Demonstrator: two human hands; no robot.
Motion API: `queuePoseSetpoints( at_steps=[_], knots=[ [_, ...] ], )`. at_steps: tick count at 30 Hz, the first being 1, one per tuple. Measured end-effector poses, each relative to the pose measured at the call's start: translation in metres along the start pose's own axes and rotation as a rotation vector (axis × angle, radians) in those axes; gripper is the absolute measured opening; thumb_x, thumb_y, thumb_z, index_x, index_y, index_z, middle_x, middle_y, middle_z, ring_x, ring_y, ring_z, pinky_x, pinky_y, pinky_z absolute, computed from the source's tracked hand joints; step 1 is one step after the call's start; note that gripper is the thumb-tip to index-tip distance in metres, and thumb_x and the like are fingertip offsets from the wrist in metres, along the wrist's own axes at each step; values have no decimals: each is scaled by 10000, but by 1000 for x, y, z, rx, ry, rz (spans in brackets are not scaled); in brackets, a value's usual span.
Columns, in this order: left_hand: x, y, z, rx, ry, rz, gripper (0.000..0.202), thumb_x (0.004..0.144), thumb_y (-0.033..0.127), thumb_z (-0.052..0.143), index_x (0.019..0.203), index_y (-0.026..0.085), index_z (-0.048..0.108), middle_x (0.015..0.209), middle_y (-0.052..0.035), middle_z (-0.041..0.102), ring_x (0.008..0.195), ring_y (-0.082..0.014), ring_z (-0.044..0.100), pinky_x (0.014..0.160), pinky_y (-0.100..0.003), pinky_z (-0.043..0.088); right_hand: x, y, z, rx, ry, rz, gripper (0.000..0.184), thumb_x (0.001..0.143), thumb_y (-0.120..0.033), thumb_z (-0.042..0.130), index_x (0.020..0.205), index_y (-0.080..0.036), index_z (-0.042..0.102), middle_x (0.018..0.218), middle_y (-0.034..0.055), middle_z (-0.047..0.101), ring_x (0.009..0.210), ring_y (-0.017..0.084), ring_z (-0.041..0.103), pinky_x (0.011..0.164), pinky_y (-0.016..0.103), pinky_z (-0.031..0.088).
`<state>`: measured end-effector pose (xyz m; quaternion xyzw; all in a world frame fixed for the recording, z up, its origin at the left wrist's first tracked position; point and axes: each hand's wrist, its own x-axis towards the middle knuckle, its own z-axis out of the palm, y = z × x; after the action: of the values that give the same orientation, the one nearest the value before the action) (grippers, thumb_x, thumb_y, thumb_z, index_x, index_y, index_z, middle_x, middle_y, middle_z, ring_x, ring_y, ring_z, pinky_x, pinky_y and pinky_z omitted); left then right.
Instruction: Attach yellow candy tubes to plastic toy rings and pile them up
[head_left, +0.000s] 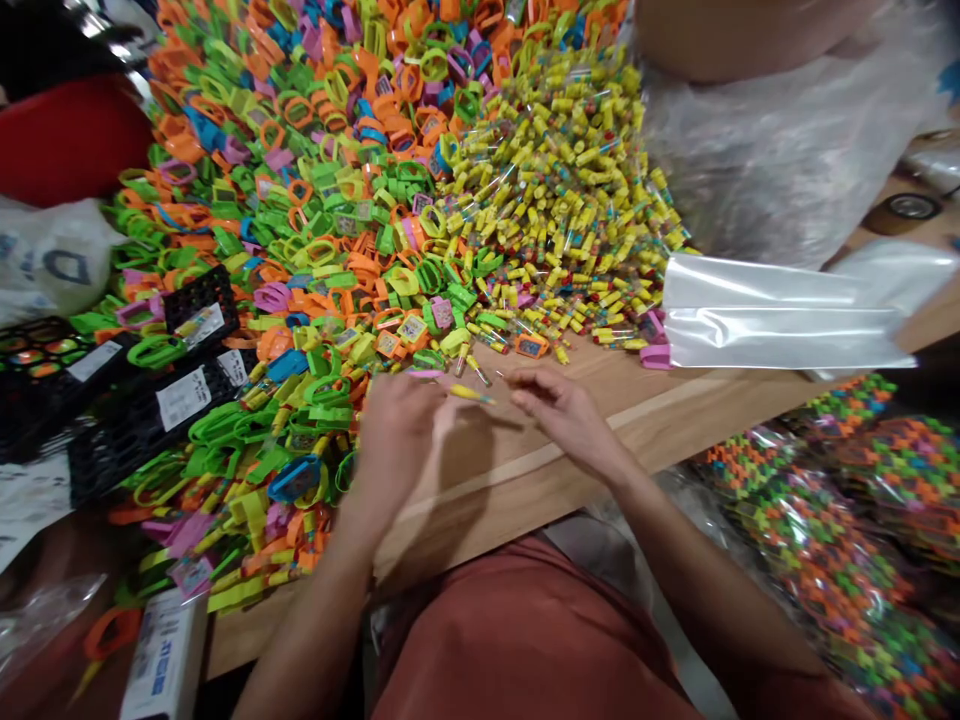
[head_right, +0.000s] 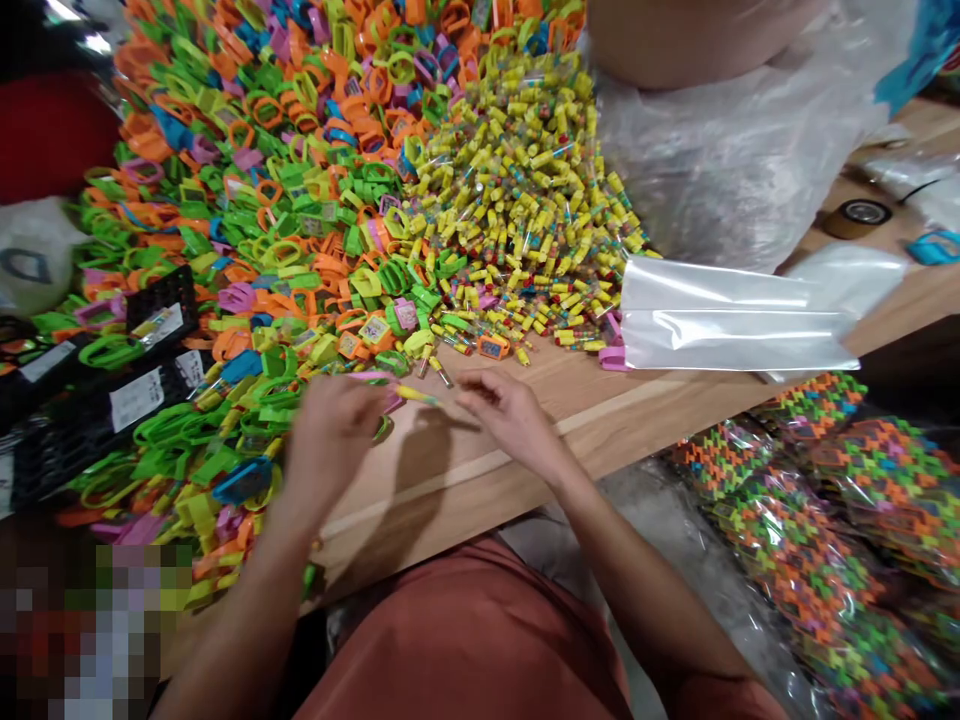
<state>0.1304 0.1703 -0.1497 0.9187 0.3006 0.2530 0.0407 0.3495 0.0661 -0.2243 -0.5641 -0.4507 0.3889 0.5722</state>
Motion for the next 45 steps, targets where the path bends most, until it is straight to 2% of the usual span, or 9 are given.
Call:
queuePoseSetpoints(
  at_steps=[3, 6, 14, 18, 22, 27, 32, 38, 45],
  knots=[
    [0, -32, -61, 175, 111, -376, 87, 862, 225, 722, 943, 243, 749, 877, -9, 679, 713, -190, 582, 712, -338, 471, 9, 3, -25, -265, 100, -113, 209, 946, -370, 665, 1044, -206, 747, 993, 64, 695, 920, 227, 627, 813, 347, 486],
    [7, -45, -79, 191, 251, -514, 241, 843, 253, 725, 1082, 224, 740, 993, -29, 649, 682, -155, 564, 743, -342, 500, 24, 10, -30, -472, 69, -215, 163, 973, -269, 611, 977, -206, 761, 947, 76, 673, 887, 240, 609, 795, 362, 467],
    [76, -24, 50, 2, -271, -304, 259, 949, 184, 506, 989, 131, 757, 979, -115, 700, 963, -243, 638, 886, -342, 501, 56, 16, 37, -1045, -208, -365, 205, 1034, -197, 557, 1112, -172, 745, 1253, 148, 620, 1074, 291, 551, 939, 401, 445],
    [93, -23, 81, 65, -397, -409, 225, 957, 207, 539, 1037, 131, 735, 1115, -152, 695, 983, -268, 647, 844, -342, 491, 55, 26, 35, -1175, -131, -254, 190, 1022, -217, 590, 1147, -130, 703, 1170, 173, 642, 1060, 311, 563, 929, 402, 454],
    [86, -28, 87, -11, -345, -425, 168, 907, 166, 604, 1027, 162, 721, 1165, -121, 694, 991, -251, 650, 823, -319, 475, 53, 37, 16, -1052, 11, -240, 218, 1018, -167, 525, 1191, -117, 648, 1094, 166, 674, 1037, 315, 593, 915, 408, 459],
    [66, -20, 94, -354, -197, -466, 77, 876, 145, 632, 917, 170, 692, 813, -21, 684, 766, -180, 614, 741, -271, 453, 50, 36, 7, -675, 109, -304, 311, 1016, -205, 460, 1289, -182, 605, 1191, 136, 651, 1087, 277, 611, 954, 403, 478],
    [40, 0, 93, -613, 2, -341, 196, 867, 72, 620, 983, 172, 741, 995, -42, 696, 887, -164, 644, 774, -247, 488, 40, 27, 13, -218, 27, -125, 274, 996, -301, 488, 1231, -192, 576, 1001, 60, 664, 883, 201, 636, 809, 324, 513],
    [22, 13, 79, -602, 100, -282, 211, 922, 128, 651, 1078, 190, 779, 994, -62, 677, 901, -171, 649, 765, -253, 506, 27, 1, 11, 6, 10, 3, 482, 965, -576, 574, 1156, -146, 674, 781, 13, 591, 686, 149, 527, 612, 249, 432],
    [14, 19, 77, -475, 191, -111, 199, 939, 130, 645, 1063, 205, 780, 971, -58, 664, 937, -187, 606, 818, -299, 495, 19, -4, 14, 195, -5, 78, 526, 864, -595, 735, 1153, -156, 719, 806, 14, 633, 664, 129, 521, 609, 245, 424]
  ],
)
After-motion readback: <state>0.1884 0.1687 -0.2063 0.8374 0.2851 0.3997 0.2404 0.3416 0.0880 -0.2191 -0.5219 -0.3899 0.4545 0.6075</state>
